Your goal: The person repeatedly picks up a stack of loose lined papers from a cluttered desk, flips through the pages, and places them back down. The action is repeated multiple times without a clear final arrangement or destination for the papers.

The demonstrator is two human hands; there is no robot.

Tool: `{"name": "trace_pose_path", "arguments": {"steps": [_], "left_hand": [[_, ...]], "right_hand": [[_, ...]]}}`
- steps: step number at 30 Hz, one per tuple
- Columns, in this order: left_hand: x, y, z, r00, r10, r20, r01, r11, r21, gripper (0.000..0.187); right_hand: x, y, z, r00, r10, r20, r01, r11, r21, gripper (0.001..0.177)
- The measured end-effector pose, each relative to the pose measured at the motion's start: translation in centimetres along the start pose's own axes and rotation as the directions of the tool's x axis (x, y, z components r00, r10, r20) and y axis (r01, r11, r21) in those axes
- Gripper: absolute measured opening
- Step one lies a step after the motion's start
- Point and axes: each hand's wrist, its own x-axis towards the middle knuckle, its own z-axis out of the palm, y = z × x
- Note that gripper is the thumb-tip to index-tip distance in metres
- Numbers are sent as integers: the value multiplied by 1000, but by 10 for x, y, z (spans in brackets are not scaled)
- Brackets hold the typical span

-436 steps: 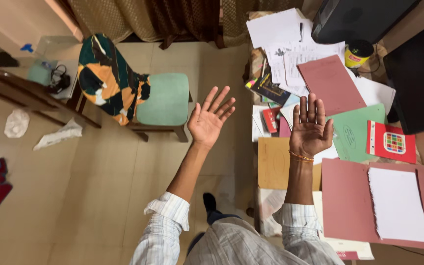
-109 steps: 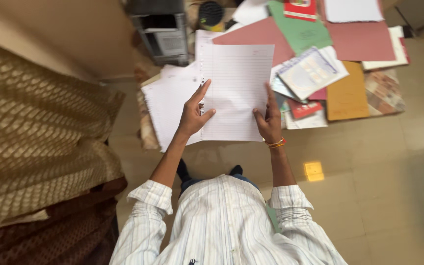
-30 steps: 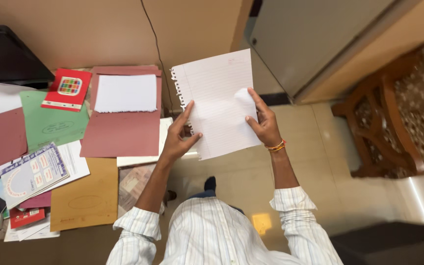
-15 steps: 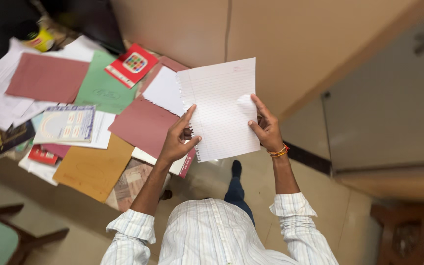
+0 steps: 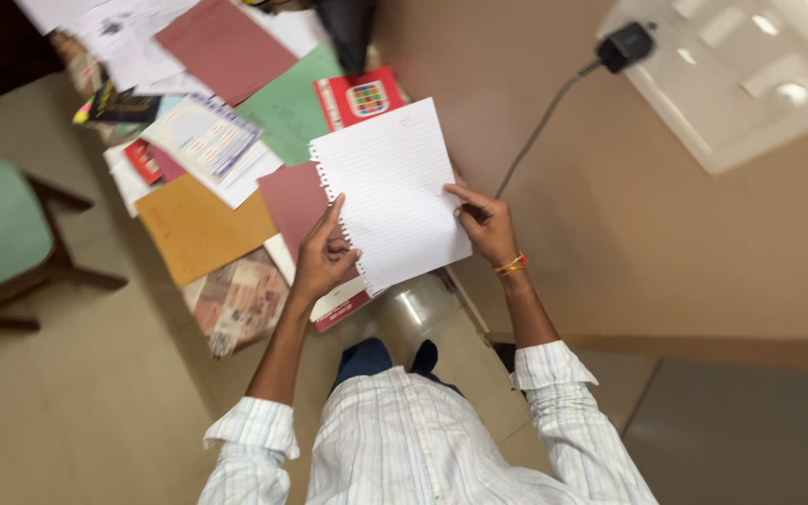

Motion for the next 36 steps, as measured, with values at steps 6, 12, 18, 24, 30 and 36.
{"name": "trace_pose_path", "arguments": {"steps": [6,12,18,24,30,36], "left_hand": [[2,-69,22,994,93,-64,-97,994,-57,102],[17,-126,35,987,-153,50,159,974,-163,108],[56,-165,52,949,-285,136,281,959,45,115],[90,-200,74,979,-169,117,139,964,228,120],[119,-203,77,980,-159,117,122,954,273,130],[134,-201,79,929,-352,110,286,876,388,137]], "right_hand": [[34,74,18,988,154,9,-149,964,-219,48],[51,157,37,995,56,79,-38,978,-206,47],[69,200,38,957,286,-54,-288,899,-330,47],[87,212,35,941,312,-129,-337,894,-294,45],[110,213,44,936,323,-136,-351,877,-328,47],[130,226,53,922,359,-146,-388,866,-315,48]]}}
